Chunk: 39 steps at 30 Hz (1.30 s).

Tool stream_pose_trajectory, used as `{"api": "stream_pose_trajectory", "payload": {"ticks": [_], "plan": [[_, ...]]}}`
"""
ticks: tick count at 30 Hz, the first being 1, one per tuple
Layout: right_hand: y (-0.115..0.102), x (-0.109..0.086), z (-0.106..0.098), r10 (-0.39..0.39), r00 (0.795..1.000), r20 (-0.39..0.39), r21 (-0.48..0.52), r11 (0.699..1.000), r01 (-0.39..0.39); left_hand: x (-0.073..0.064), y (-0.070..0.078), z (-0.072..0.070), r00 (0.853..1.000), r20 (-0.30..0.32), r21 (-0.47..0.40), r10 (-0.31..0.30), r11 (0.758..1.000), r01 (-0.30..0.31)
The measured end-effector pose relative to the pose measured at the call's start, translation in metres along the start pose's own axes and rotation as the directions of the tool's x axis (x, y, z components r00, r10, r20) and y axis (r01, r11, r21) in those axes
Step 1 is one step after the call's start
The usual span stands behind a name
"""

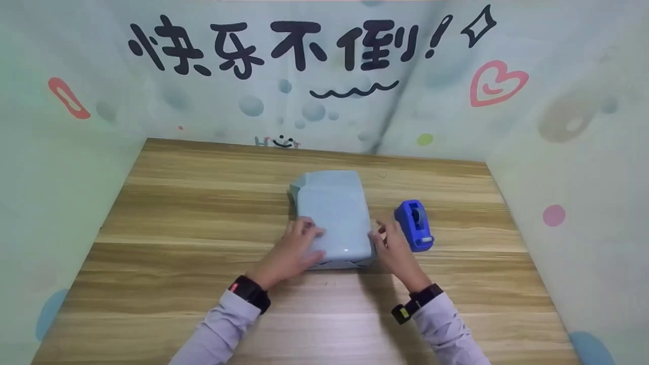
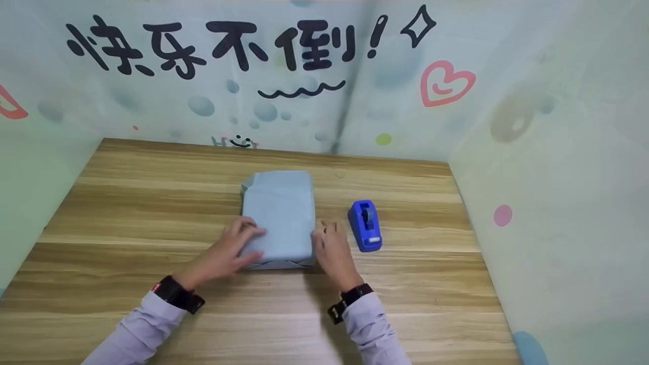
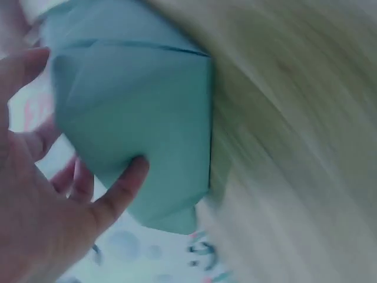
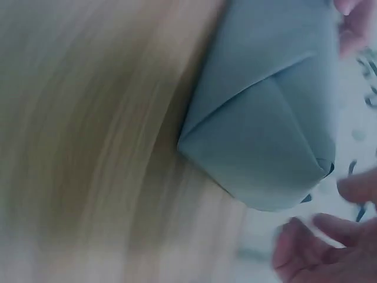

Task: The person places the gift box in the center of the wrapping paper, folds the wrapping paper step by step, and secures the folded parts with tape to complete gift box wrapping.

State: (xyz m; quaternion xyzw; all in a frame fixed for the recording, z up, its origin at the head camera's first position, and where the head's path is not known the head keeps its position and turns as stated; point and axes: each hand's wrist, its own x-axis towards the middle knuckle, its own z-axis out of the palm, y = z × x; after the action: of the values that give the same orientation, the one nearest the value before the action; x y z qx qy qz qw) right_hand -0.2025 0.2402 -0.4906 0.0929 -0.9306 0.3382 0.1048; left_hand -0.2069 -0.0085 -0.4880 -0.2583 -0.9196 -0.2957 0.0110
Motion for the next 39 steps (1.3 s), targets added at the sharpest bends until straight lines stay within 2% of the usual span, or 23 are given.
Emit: {"api": "stream_pose_trajectory", "payload": {"ticks": [1,2,3,5,6,7,9,10,12,15,17,20,24,25,26,27,28,31,33,36,37,39], "plan": [[0.002,0.0,0.0,0.098,0.992,0.075,0.043,0.994,-0.101,0.0,-0.002,-0.002,0.997,-0.014,-0.054,-0.076,0.996,0.075],[0.005,-0.001,0.0,0.182,0.972,0.148,0.084,0.977,-0.196,-0.001,-0.004,-0.003,0.988,-0.017,-0.094,-0.155,0.984,0.153],[0.007,-0.002,0.001,0.248,0.946,0.21,0.127,0.952,-0.278,-0.001,-0.007,-0.003,0.972,-0.006,-0.116,-0.233,0.966,0.231],[0.01,-0.004,0.004,0.313,0.906,0.286,0.191,0.908,-0.373,-0.002,-0.012,-0.004,0.934,0.05,-0.159,-0.353,0.921,0.356],[0.011,-0.005,0.005,0.335,0.891,0.305,0.225,0.884,-0.41,-0.003,-0.015,-0.003,0.92,0.09,-0.191,-0.382,0.9,0.393],[0.012,-0.006,0.006,0.34,0.887,0.313,0.27,0.863,-0.427,-0.004,-0.017,-0.003,0.909,0.134,-0.227,-0.394,0.881,0.416],[0.012,-0.007,0.006,0.333,0.887,0.321,0.341,0.833,-0.436,-0.005,-0.022,-0.002,0.9,0.207,-0.309,-0.384,0.847,0.432],[0.013,-0.008,0.006,0.32,0.891,0.322,0.362,0.828,-0.428,-0.007,-0.024,-0.002,0.9,0.226,-0.351,-0.373,0.83,0.433],[0.013,-0.012,0.005,0.292,0.894,0.34,0.402,0.814,-0.418,-0.01,-0.027,-0.001,0.908,0.238,-0.423,-0.344,0.805,0.416],[0.014,-0.021,0.002,0.238,0.892,0.384,0.466,0.784,-0.41,-0.017,-0.03,0.0,0.911,0.276,-0.52,-0.306,0.749,0.409],[0.015,-0.029,-0.001,0.209,0.888,0.41,0.499,0.764,-0.409,-0.024,-0.031,0.001,0.912,0.305,-0.589,-0.273,0.699,0.406],[0.017,-0.041,-0.003,0.16,0.896,0.414,0.543,0.747,-0.384,-0.033,-0.032,0.003,0.91,0.338,-0.677,-0.24,0.609,0.413],[0.016,-0.053,-0.004,0.131,0.919,0.372,0.576,0.744,-0.339,-0.04,-0.032,0.003,0.92,0.336,-0.745,-0.204,0.54,0.391],[0.016,-0.055,-0.004,0.129,0.924,0.36,0.581,0.744,-0.33,-0.041,-0.032,0.003,0.924,0.331,-0.754,-0.194,0.534,0.382],[0.015,-0.056,-0.005,0.132,0.928,0.348,0.586,0.742,-0.325,-0.042,-0.032,0.003,0.926,0.326,-0.754,-0.19,0.539,0.376],[0.014,-0.057,-0.004,0.13,0.932,0.339,0.596,0.737,-0.319,-0.042,-0.032,0.002,0.931,0.315,-0.747,-0.185,0.557,0.363],[0.013,-0.058,-0.004,0.125,0.937,0.327,0.602,0.736,-0.308,-0.042,-0.033,0.002,0.938,0.3,-0.741,-0.172,0.578,0.343],[0.012,-0.059,-0.001,0.128,0.945,0.3,0.623,0.724,-0.296,-0.04,-0.035,0.004,0.965,0.229,-0.694,-0.124,0.675,0.251],[0.012,-0.06,0.001,0.12,0.951,0.283,0.626,0.728,-0.278,-0.037,-0.037,0.006,0.98,0.184,-0.672,-0.076,0.718,0.182],[0.01,-0.059,0.002,0.12,0.958,0.262,0.614,0.745,-0.261,-0.033,-0.037,0.006,0.986,0.163,-0.653,-0.044,0.744,0.141],[0.009,-0.059,0.001,0.127,0.959,0.254,0.606,0.752,-0.26,-0.032,-0.036,0.005,0.985,0.167,-0.652,-0.049,0.744,0.147],[0.005,-0.059,-0.002,0.151,0.96,0.236,0.602,0.753,-0.266,-0.03,-0.031,0.0,0.98,0.185,-0.665,-0.07,0.725,0.178]]}}
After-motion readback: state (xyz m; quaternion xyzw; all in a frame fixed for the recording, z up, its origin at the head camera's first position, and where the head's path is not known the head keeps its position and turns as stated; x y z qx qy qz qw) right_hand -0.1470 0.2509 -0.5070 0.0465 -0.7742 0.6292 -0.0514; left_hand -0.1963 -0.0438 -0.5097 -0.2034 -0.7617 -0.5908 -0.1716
